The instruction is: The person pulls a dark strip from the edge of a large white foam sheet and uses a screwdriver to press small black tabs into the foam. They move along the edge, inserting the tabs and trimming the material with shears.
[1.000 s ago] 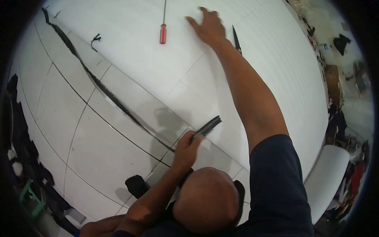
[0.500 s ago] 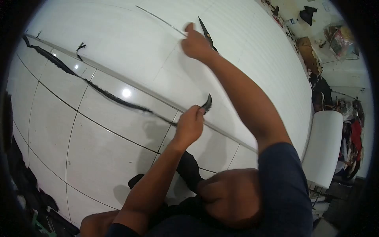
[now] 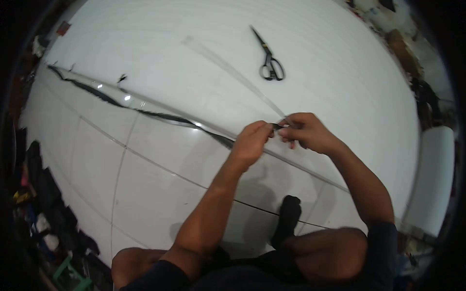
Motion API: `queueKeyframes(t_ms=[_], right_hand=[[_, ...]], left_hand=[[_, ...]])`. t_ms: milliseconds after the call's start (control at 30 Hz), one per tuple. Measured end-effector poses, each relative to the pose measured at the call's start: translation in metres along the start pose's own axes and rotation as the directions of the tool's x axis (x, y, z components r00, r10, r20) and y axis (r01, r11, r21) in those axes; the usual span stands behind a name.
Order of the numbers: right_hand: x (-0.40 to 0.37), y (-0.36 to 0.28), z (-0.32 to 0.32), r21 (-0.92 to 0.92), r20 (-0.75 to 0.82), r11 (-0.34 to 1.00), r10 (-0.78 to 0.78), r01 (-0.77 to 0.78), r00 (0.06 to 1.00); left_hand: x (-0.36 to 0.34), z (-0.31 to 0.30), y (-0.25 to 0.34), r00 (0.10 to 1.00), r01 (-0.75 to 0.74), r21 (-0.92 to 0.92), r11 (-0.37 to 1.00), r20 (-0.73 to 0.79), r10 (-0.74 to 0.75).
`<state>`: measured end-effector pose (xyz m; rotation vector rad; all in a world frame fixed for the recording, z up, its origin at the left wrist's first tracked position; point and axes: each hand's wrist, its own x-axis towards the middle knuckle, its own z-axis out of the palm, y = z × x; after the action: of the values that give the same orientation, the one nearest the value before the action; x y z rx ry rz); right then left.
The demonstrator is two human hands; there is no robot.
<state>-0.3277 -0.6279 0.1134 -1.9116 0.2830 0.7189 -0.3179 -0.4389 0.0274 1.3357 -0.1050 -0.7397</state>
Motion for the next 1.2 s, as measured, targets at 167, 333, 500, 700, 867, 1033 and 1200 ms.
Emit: queueKeyframes(t_ms=[167, 333, 500, 700, 867, 1033, 1200], right_hand=[[-0.016, 0.017, -0.020, -0.105, -0.063, 0.994, -0.019, 0.012, 0.998], [-0.024, 0.038, -0.045, -0.025, 0.119, 1.000, 0.005, -0.002, 0.993], [-0.018, 0.055, -0.050, -0.276, 0.225, 0.929, -0.188, 0.247, 0.956], [0.010, 0.061, -0.047, -0.136, 0.146, 0.952, -0.253, 0.273, 0.956], [0.039, 0.051, -0.043, -0.169, 0.322, 0.937, -0.241, 0.306, 0.916], [0.066, 0.041, -0.033, -0.301, 0.350, 0.781, -0.444, 0.548, 0.825], [0.098, 0.043, -0.009, -0.510, 0.210, 0.676, -0.502, 0.532, 0.839]], left_hand=[[-0.018, 0.029, -0.017, 1.000, -0.028, 0.031, 0.999, -0.008, 0.028], [-0.029, 0.054, -0.029, 0.987, 0.159, -0.283, 0.946, 0.018, -0.160], [-0.028, 0.058, -0.052, 0.966, 0.243, -0.247, 0.938, -0.024, -0.256], [-0.028, 0.060, -0.043, 0.928, 0.212, -0.119, 0.970, -0.287, -0.238], [-0.023, 0.057, -0.048, 0.842, 0.195, -0.101, 0.976, -0.493, -0.219], [-0.015, 0.051, -0.039, 0.682, 0.204, -0.124, 0.971, -0.694, -0.231], [-0.002, 0.044, -0.047, 0.591, 0.252, -0.219, 0.943, -0.736, -0.329]])
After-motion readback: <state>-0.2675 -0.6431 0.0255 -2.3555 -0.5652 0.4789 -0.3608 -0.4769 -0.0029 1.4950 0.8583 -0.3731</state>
